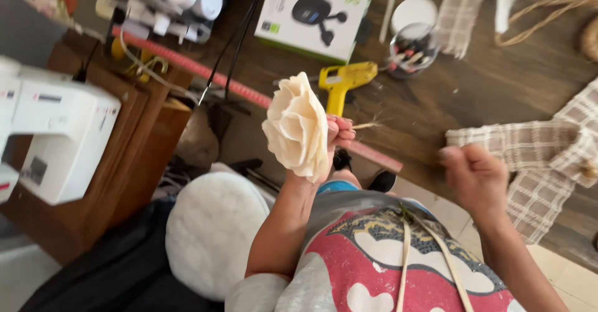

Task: Making a decorative flower by folding and gluing fabric strips

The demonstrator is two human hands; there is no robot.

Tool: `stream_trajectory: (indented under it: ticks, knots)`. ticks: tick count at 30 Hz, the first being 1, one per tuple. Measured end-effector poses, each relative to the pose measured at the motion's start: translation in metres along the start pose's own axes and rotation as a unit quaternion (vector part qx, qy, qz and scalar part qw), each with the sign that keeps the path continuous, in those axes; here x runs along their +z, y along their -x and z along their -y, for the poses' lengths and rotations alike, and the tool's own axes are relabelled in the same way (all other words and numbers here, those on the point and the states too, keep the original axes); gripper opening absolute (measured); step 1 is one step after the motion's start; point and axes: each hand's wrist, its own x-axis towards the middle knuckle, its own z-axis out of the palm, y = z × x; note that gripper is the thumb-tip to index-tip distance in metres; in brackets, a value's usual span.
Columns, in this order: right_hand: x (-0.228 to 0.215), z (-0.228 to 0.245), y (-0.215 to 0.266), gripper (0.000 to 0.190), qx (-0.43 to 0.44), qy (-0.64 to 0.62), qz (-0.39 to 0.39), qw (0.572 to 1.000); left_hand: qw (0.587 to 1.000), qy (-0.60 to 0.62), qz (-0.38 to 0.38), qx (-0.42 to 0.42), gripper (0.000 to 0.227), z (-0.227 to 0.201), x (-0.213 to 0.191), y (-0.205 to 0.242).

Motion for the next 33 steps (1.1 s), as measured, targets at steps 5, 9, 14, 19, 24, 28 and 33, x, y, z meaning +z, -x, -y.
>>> stream_trajectory:
  ticks: [5, 9, 14, 19, 24, 28, 33]
  knots:
    - [0.042, -0.01, 0.028, 0.007, -0.064, 0.1, 0.121, 0.986, 0.999, 0.027, -0.018, 0.035, 0.027, -0.008, -0.044, 0.011]
    - [0.093, 0.035, 0.021, 0.045, -0.1, 0.111, 0.104, 0.983, 0.999, -0.002, -0.024, 0.034, 0.032, -0.029, -0.071, -0.003]
    - [0.2, 0.079, -0.028, 0.074, -0.087, 0.314, 0.005, 0.945, 0.999, -0.021, 0.025, 0.013, 0.023, -0.068, -0.101, -0.023]
    - [0.226, 0.075, -0.052, 0.077, 0.053, 0.312, -0.042, 0.948, 0.998, 0.003, 0.051, 0.019, 0.012, -0.061, -0.165, -0.046]
    - [0.218, 0.064, -0.012, 0.072, 0.102, 0.207, -0.133, 0.964, 0.999, 0.016, 0.039, 0.01, 0.005, -0.059, -0.187, -0.065]
    - [0.207, 0.024, 0.019, 0.064, -0.048, -0.099, -0.17, 0.979, 0.998, 0.037, 0.051, 0.0, 0.004, -0.06, -0.19, -0.082]
    - [0.192, 0.05, 0.038, 0.044, -0.105, -0.285, -0.145, 0.942, 0.995, 0.052, 0.079, -0.009, 0.005, -0.043, -0.179, -0.094]
